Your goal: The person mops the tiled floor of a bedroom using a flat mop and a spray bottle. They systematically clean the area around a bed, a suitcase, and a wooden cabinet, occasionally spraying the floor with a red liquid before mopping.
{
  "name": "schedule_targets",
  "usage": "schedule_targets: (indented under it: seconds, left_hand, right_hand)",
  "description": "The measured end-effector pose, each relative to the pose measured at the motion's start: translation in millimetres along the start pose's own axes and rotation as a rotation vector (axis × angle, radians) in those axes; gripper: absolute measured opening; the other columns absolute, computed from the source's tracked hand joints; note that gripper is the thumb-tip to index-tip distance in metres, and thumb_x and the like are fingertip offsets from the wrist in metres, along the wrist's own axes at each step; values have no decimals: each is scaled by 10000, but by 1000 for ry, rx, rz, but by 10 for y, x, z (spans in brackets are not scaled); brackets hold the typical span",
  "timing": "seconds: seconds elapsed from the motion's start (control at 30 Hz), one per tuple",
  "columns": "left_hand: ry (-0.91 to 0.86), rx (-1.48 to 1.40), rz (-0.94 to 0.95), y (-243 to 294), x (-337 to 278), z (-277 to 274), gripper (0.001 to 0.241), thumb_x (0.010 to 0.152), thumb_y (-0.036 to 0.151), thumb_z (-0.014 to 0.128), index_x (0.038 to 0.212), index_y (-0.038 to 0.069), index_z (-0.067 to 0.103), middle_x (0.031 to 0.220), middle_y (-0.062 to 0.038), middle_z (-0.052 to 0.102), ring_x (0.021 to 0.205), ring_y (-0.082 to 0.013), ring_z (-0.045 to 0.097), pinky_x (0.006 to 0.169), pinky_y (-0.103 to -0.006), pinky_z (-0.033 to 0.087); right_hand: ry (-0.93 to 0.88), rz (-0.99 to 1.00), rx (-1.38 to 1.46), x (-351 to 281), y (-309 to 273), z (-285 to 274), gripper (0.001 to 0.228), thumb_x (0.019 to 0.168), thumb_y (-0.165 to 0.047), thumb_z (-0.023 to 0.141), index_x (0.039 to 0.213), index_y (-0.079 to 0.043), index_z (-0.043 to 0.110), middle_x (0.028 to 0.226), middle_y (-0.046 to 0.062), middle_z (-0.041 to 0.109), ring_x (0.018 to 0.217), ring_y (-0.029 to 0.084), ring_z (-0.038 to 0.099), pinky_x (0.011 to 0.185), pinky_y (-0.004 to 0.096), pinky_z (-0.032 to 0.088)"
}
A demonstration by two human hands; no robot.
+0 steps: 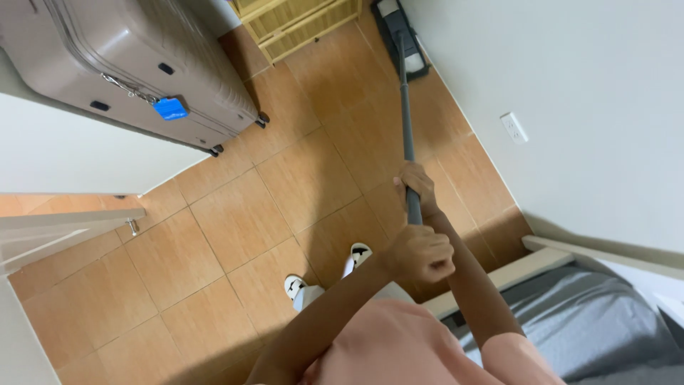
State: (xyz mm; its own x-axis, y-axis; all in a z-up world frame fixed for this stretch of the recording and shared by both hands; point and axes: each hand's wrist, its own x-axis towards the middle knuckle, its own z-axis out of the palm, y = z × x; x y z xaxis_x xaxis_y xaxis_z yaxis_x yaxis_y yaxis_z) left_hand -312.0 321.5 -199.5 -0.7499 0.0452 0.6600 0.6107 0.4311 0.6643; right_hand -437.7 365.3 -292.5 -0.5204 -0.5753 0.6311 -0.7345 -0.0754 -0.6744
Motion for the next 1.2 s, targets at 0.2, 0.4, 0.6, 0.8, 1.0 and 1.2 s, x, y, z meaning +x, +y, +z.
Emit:
schedule_targets:
  seconds: [0.2,0.4,0.6,0.8,1.0,1.2]
  left_hand:
    - [137,58,8,-556,883,-215,285,809,63,748,683,108,496,655,-49,508,565,-196,515,540,-348,417]
    - [214,74,20,-646,1270,-429,269,827,41,713,690,91,487,656,-51,504,574,-186,546,547,-349,443]
    - [82,98,42,-776,584,141,283,807,74,704,671,105,458,645,-57,492,562,-206,537,538,-362,437]
    - [-21,45,-36,-1132,285,589,239,781,95,699,690,105,479,679,-58,525,602,-243,559,564,-380,447]
    - [4,49,-144,-849,-76,523,249,803,93,711,692,113,489,689,-39,551,618,-216,573,579,-359,454]
    - [44,-193,-176,689,228,-118,260,847,84,762,734,122,532,704,-29,552,620,-181,580,569,-323,454]
  right_hand:
    - [43,30,0,581,624,5,250,1021,-48,616,782,-7,551,860,128,656,946,295,704,1116,515,439]
    - [241,15,93,1111,750,117,290,1053,-62,631,788,-7,529,888,116,658,1072,307,692,1163,514,389]
    - [223,67,93,251,1054,165,198,1026,-63,643,839,-37,581,902,117,656,1059,290,695,1165,527,414]
    - [218,41,65,-452,1938,218,201,1025,-100,724,922,-77,553,897,81,658,1137,281,685,1210,531,399]
    - [110,122,-146,-354,926,139,176,971,-168,773,951,-65,631,986,104,703,1230,376,630,1180,579,299]
    - [22,177,-184,-5,-658,-232,161,979,-87,676,834,-34,629,936,128,676,981,351,672,1129,536,406]
